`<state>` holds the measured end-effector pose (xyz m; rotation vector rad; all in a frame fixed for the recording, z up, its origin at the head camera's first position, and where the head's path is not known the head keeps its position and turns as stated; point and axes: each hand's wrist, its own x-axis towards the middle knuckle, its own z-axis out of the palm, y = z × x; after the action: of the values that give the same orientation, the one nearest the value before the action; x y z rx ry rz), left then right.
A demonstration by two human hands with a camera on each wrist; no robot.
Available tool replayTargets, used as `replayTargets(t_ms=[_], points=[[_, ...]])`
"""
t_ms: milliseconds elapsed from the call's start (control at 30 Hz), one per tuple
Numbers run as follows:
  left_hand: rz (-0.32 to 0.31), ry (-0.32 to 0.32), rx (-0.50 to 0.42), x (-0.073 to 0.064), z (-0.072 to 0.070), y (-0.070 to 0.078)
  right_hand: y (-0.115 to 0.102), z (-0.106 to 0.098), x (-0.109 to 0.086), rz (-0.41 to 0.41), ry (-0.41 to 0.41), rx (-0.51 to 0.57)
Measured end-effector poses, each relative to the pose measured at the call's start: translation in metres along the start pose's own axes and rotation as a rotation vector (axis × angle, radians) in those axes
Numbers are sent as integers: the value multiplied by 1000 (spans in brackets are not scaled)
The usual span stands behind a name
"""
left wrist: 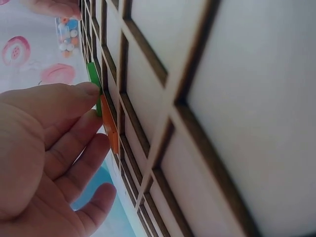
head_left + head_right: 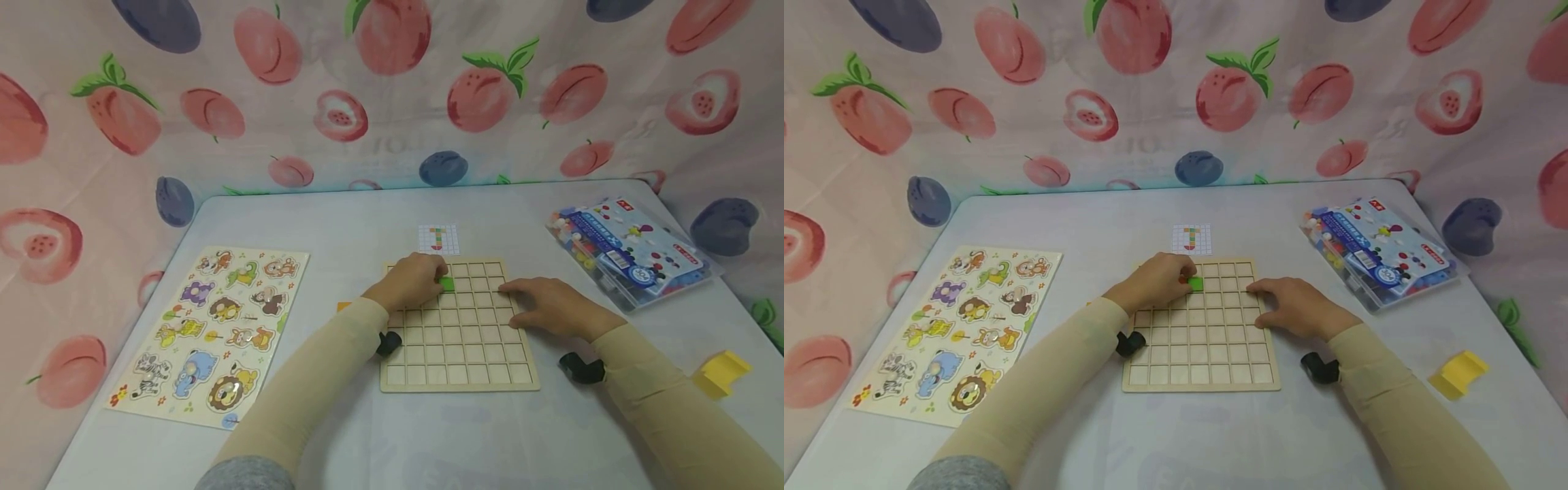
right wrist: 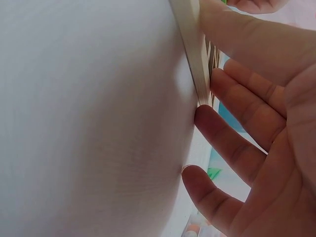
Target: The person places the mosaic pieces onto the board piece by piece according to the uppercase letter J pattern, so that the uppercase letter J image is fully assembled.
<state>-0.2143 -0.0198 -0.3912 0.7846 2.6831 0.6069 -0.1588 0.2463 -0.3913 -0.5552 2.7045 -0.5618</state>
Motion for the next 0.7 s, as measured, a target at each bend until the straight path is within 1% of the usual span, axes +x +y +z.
replayTargets(t_ms=[167,533,700], points=[[-17,-6,11,1,1,0,1,0,0,3,0,2],[-22,-9,19,1,1,0,1,0,0,-19,7,-1],[-22,-17,18,1,0,1,2,1,1,-14,8,0]])
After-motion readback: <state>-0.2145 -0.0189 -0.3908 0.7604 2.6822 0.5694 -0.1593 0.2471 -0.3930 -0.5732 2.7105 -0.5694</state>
